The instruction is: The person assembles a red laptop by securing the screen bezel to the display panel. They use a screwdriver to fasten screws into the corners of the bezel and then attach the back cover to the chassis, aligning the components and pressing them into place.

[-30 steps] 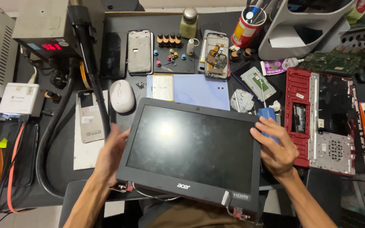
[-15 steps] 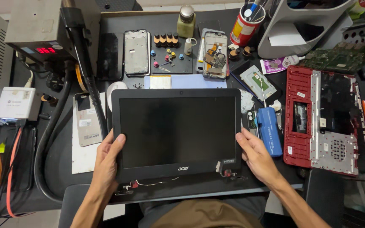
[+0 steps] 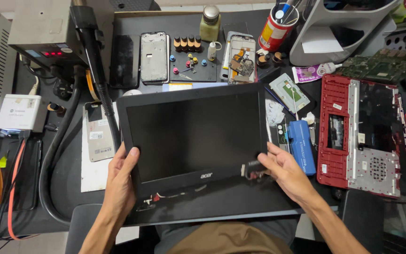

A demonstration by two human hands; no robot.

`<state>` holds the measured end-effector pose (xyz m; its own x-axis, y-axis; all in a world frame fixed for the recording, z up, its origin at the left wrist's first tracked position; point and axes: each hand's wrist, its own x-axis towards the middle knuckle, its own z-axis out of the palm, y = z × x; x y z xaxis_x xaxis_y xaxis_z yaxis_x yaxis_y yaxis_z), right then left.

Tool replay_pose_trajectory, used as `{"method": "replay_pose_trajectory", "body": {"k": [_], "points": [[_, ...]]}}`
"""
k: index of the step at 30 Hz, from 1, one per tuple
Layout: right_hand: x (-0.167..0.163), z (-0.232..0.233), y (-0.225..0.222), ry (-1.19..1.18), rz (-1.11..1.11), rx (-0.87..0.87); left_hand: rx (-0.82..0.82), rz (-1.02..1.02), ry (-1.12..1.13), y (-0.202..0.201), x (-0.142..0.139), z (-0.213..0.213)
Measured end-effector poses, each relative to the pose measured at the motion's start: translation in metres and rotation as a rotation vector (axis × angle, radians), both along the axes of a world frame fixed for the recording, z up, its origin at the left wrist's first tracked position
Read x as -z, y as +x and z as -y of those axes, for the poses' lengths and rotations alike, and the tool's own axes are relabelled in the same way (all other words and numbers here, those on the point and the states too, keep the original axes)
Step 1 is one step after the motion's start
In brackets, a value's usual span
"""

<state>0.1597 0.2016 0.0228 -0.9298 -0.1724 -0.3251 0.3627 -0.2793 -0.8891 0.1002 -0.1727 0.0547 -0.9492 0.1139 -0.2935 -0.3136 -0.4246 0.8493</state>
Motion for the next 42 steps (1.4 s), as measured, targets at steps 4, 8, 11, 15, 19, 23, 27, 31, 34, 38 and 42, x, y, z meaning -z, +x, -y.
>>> {"method": "replay_pose_trajectory", "body": {"k": [4,8,11,15,19,23,27,31,34,38,42], "points": [[0.0,0.003,0.001,0.073,0.02,0.088,0.005,-0.064,-0.035,-0.001,0.006,0.0],[0.003,-0.007,0.006,0.13,0.008,0.0,0.018,-0.093,-0.016,-0.002,0.012,0.005],[0.003,-0.022,0.006,0.108,-0.073,-0.046,0.054,0.006,0.007,-0.005,0.014,0.014],[-0.003,-0.03,0.003,-0.036,-0.09,0.168,0.214,0.072,-0.035,-0.007,0.017,0.013],[-0.019,-0.036,-0.001,0.276,-0.08,-0.059,0.43,0.156,-0.089,-0.003,0.018,-0.001],[-0.025,-0.03,0.001,0.44,-0.07,-0.359,0.58,0.186,-0.146,-0.004,0.016,-0.017],[-0.017,-0.019,0.002,0.583,-0.067,-0.339,0.681,0.202,-0.142,-0.014,0.014,-0.034],[-0.006,-0.025,0.002,0.602,-0.074,-0.204,0.709,0.283,-0.159,-0.036,0.018,-0.049],[0.001,-0.04,0.002,0.491,-0.097,-0.065,0.727,0.285,0.372,-0.046,0.017,-0.051],[0.002,-0.051,0.002,0.295,-0.078,0.272,0.529,0.202,0.395,-0.05,0.013,-0.071],[-0.009,-0.057,0.01,-0.043,-0.069,0.388,0.732,0.115,0.453,-0.035,0.004,-0.097]]}}
